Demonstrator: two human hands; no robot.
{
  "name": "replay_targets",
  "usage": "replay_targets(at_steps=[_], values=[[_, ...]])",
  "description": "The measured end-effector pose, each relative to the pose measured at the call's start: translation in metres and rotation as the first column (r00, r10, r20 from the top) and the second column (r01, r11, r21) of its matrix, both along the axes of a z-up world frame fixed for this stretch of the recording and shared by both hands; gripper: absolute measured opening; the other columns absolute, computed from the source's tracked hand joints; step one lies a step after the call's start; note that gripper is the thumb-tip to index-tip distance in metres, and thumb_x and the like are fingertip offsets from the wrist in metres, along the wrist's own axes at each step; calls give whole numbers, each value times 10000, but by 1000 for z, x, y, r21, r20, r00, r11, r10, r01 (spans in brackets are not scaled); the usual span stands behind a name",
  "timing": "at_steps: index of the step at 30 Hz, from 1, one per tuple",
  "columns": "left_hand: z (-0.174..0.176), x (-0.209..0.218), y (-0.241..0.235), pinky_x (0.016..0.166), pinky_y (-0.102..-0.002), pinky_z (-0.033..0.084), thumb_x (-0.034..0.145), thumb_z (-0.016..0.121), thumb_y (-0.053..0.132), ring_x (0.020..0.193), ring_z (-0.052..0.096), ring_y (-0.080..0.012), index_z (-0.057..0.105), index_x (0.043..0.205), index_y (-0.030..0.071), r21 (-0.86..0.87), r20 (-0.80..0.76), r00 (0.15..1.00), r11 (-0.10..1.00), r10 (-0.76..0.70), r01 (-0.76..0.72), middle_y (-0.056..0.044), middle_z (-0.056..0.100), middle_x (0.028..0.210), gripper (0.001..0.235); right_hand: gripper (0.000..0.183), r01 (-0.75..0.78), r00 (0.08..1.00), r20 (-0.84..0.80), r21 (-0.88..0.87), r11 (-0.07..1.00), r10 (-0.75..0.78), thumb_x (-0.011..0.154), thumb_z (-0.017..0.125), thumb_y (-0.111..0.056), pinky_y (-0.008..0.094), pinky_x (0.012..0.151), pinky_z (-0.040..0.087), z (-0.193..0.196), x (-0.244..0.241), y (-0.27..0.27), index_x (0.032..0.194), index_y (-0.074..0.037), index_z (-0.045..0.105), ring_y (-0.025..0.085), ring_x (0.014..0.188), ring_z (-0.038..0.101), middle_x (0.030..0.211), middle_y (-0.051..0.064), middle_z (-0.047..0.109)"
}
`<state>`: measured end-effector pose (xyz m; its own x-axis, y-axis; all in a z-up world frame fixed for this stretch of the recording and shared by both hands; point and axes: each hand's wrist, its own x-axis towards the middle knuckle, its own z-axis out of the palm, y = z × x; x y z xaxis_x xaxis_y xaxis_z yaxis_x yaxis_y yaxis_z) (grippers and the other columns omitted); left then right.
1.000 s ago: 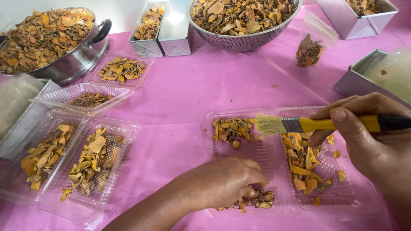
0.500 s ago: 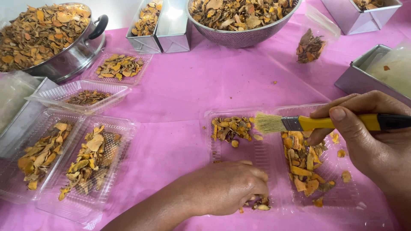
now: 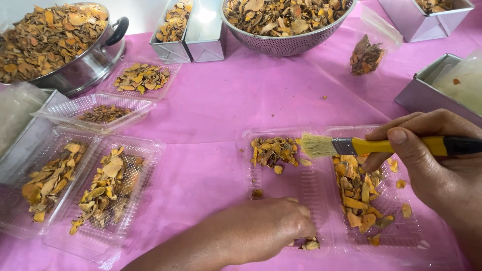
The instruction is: Sorting and packing dried tea leaves into plastic containers and bags using hands and a brush.
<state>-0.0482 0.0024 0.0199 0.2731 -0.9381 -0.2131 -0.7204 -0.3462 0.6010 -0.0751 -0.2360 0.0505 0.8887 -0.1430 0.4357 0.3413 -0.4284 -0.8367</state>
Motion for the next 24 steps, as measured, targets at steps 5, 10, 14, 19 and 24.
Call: replay_targets(at_steps=[5, 10, 14, 19, 24], values=[[-17, 3, -2, 645, -437, 483, 735, 539, -127, 785, 630, -298, 561, 752, 55, 65, 14, 998, 996, 60, -61, -96, 626, 837, 184, 214, -34, 997, 65, 35, 999, 32, 1058, 553, -111, 329, 721, 595, -10, 5, -7, 942, 64, 596, 285, 628, 764, 987, 195, 713], [-25, 11, -1, 605, -442, 463, 826, 590, -73, 705, 631, -297, 575, 719, 36, -18, 60, 990, 992, 127, -126, -114, 651, 783, 152, 232, -30, 997, 72, 51, 998, 26, 1100, 506, -138, 348, 703, 612, -22, 9, -16, 1019, 78, 533, 304, 625, 743, 1005, 222, 672], [1, 20, -4, 605, -309, 505, 915, 651, 31, 649, 649, -159, 755, 992, 77, -68, -156, 909, 914, 386, -400, -70, 771, 915, 137, 302, -93, 992, 100, 146, 985, 79, 1079, 502, -213, 360, 620, 625, -26, 11, -23, 1019, 82, 531, 311, 570, 717, 974, 228, 656], [-9, 47, -2, 766, -212, 634, 892, 764, 96, 757, 753, -87, 805, 1082, 85, 9, -490, 596, 688, 636, -726, -47, 809, 893, 195, 255, -282, 943, 253, 269, 921, 214, 1092, 538, -303, 298, 534, 674, -50, 23, -45, 1000, -67, 563, 238, 521, 739, 991, 165, 703], [-35, 66, -2, 770, -354, 678, 841, 759, -64, 776, 756, -297, 728, 1025, -115, -75, -872, 307, 515, 382, -854, -218, 743, 863, 194, 274, -26, 999, -21, 112, 993, 28, 1015, 573, -214, 229, 406, 297, -1, -14, 5, 926, 9, 705, 178, 420, 615, 627, 215, 767]])
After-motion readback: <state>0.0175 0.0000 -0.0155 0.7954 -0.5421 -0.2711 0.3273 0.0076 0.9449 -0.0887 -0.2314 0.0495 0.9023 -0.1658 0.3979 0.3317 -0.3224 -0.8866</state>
